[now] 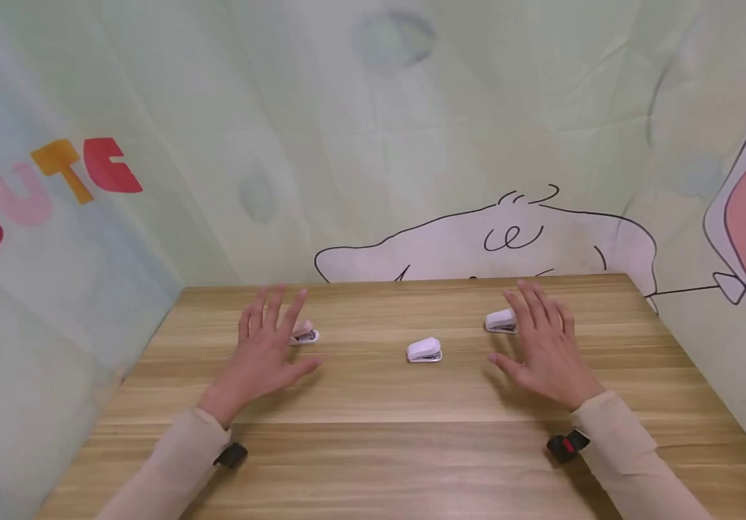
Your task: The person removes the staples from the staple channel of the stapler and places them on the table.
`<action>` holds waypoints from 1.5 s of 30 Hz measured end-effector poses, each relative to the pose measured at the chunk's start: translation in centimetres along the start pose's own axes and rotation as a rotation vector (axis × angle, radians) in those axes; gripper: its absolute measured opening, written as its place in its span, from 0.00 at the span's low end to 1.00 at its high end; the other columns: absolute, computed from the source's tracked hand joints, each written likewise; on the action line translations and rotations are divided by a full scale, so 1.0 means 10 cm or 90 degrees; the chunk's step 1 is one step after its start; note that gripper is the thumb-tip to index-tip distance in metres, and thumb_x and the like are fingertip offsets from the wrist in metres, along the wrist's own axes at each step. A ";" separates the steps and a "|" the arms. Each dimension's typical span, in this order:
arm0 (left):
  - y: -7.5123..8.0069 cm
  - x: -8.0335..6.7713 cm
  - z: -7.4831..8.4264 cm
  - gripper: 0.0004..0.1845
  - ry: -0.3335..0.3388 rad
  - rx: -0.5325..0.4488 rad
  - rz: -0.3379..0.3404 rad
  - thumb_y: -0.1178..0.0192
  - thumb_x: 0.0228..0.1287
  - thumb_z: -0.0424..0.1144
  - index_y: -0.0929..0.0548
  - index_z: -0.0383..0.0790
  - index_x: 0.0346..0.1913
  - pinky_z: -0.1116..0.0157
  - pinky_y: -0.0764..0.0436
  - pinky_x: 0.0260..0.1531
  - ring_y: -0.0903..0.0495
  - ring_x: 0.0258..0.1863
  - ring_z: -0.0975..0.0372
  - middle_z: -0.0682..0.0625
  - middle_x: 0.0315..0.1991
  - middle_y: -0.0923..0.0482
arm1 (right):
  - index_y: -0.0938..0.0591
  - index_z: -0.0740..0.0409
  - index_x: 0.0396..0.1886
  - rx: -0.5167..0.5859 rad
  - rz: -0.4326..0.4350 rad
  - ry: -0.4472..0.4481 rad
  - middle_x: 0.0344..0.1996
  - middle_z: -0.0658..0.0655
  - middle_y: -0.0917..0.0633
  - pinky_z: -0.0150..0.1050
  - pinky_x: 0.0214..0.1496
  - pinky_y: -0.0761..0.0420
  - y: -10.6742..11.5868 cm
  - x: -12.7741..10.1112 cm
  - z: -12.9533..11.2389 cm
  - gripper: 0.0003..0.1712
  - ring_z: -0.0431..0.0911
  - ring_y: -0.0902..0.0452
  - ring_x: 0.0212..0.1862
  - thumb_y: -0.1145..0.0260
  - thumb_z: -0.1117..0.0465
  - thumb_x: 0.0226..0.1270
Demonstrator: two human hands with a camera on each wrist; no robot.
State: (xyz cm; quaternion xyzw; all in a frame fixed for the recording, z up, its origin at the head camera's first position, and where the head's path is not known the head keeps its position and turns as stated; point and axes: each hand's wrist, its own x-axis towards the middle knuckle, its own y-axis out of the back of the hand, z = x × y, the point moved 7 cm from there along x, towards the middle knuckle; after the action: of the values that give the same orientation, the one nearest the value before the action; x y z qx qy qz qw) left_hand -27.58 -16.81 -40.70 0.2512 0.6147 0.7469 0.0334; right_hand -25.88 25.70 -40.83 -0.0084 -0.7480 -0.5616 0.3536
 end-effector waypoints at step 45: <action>-0.68 0.56 1.17 0.35 -0.006 -0.479 -0.123 0.31 0.63 0.50 0.30 0.53 0.73 0.57 0.27 0.65 0.28 0.67 0.58 0.55 0.67 0.25 | 0.27 0.64 0.63 0.560 -0.067 -0.268 0.48 0.59 0.12 0.30 0.46 0.19 -0.77 0.17 -0.50 0.31 0.53 0.17 0.47 0.28 0.74 0.59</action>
State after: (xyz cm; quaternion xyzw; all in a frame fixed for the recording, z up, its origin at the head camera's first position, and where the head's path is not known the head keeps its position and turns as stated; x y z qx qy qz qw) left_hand -29.34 -2.61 -43.80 0.1658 0.3182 0.9125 0.1962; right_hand -27.77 17.99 -45.76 0.0659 -0.9690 -0.1953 0.1360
